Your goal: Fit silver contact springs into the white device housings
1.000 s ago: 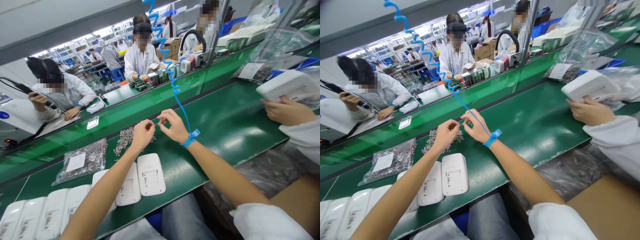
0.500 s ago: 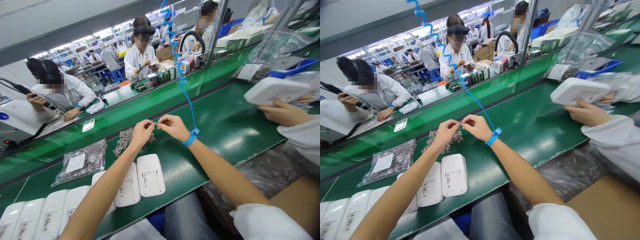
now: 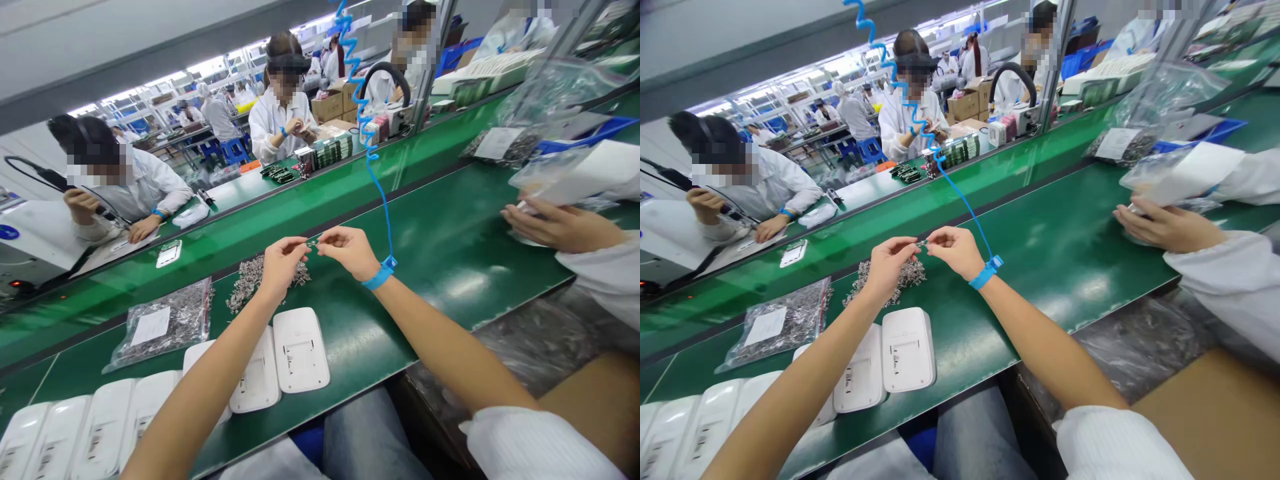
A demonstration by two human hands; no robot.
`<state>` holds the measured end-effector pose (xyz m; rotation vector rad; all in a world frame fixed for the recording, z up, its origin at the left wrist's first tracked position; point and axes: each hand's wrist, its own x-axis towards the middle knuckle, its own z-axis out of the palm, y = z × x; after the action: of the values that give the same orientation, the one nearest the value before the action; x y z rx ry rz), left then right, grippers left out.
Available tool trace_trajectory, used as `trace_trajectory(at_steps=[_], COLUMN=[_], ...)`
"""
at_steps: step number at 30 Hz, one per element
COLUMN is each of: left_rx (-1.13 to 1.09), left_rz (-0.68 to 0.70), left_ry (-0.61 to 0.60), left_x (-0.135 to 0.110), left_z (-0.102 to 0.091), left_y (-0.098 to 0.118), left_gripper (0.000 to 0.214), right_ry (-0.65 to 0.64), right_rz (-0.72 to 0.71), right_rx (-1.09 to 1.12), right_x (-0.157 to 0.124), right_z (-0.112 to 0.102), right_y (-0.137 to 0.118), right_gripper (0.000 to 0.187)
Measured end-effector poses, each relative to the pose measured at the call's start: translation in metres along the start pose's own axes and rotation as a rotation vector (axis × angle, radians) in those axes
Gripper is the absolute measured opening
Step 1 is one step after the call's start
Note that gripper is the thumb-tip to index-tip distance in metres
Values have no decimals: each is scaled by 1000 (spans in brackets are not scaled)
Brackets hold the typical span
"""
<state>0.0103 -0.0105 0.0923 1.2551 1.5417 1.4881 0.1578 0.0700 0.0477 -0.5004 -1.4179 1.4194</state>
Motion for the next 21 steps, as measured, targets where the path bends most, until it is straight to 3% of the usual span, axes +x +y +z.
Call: trace_trajectory(at_steps=[4,11,18,21], left_rx=[162,559,309,220], left_rz=[108,433,206,183], left_ry=[58,113,126,117], left_x=[-2,-7,-3,-1], left_z=[2,6,12,14], left_y=[2,-3,-1,0], left_gripper=[14,10,8,9], right_ry=[27,90,186,198], right_rz=[30,85,104,133], right_rx=[23,87,80,83], right_x=[-1,-1,-2,-3], right_z=[2,3,6,8], right_y=[-4,-8,-9,-10], right_gripper=[28,25,21,21])
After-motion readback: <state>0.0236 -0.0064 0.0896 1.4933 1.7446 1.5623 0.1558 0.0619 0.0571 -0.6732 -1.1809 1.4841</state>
